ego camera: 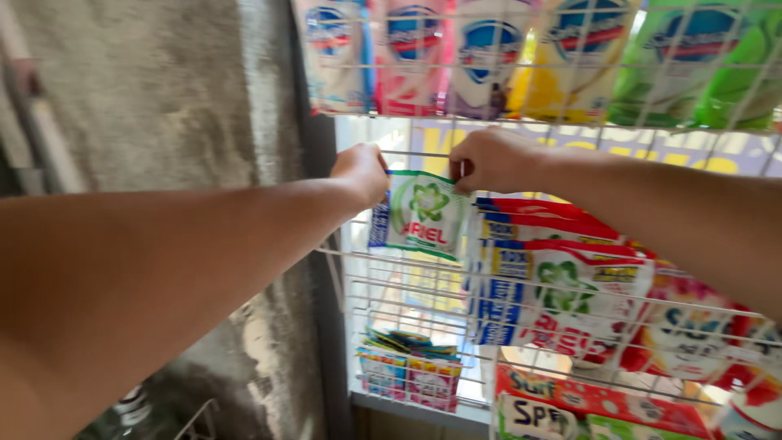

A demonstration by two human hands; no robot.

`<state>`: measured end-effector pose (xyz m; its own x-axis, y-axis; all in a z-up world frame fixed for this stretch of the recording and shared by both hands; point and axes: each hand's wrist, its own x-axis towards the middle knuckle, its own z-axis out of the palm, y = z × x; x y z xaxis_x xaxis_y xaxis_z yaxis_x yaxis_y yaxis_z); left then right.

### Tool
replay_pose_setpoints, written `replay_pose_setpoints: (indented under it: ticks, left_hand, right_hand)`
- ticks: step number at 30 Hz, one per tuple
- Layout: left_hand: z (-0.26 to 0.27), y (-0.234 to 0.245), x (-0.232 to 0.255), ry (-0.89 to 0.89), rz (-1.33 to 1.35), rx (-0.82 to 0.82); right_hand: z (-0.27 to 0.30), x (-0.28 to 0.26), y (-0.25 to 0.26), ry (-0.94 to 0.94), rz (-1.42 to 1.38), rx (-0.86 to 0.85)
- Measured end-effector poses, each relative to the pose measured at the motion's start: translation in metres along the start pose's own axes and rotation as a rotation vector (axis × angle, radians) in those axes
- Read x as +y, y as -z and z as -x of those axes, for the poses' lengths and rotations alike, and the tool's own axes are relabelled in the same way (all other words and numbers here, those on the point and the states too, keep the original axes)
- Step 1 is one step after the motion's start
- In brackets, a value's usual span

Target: The person repeatedly picks up small sachets of Ariel laundry detergent from a wire rack, places them on a counter, and then returns them to the rack. The person handles the sachets one by one in a repetitive cycle.

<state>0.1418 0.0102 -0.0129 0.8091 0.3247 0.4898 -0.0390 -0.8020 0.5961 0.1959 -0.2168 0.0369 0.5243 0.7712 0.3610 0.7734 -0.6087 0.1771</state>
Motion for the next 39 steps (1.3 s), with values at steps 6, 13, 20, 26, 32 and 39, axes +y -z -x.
replay_pose_setpoints:
  ticks: [6,13,20,26,32,39]
  left_hand:
    - [-0.004,-0.027,0.001,-0.138,-0.124,0.002]
    - [0.008,-0.022,0.009,-0.248,-0.316,-0.014]
    - [0.012,-0.012,0.010,-0.269,-0.371,-0.037]
    - [0.034,0.012,0.020,-0.251,-0.319,-0.021]
    - [0.139,0.104,-0.030,-0.295,-0.231,0.158]
    - [0.355,0.254,-0.146,0.217,-0.346,0.227]
  right_hand:
    - [0.015,-0.008,0.000,-0.070,0.042,-0.006]
    - [0.019,-0.022,-0.005,0.012,0.116,-0.008]
    - [0.015,-0.020,-0.012,-0.019,0.181,-0.031]
    - [0.027,-0.036,0.005,-0.004,0.130,0.048]
    - [0.050,-0.128,0.019,0.048,-0.143,0.052]
    - [0.035,-0.366,-0.005,0.489,-0.592,-0.033]
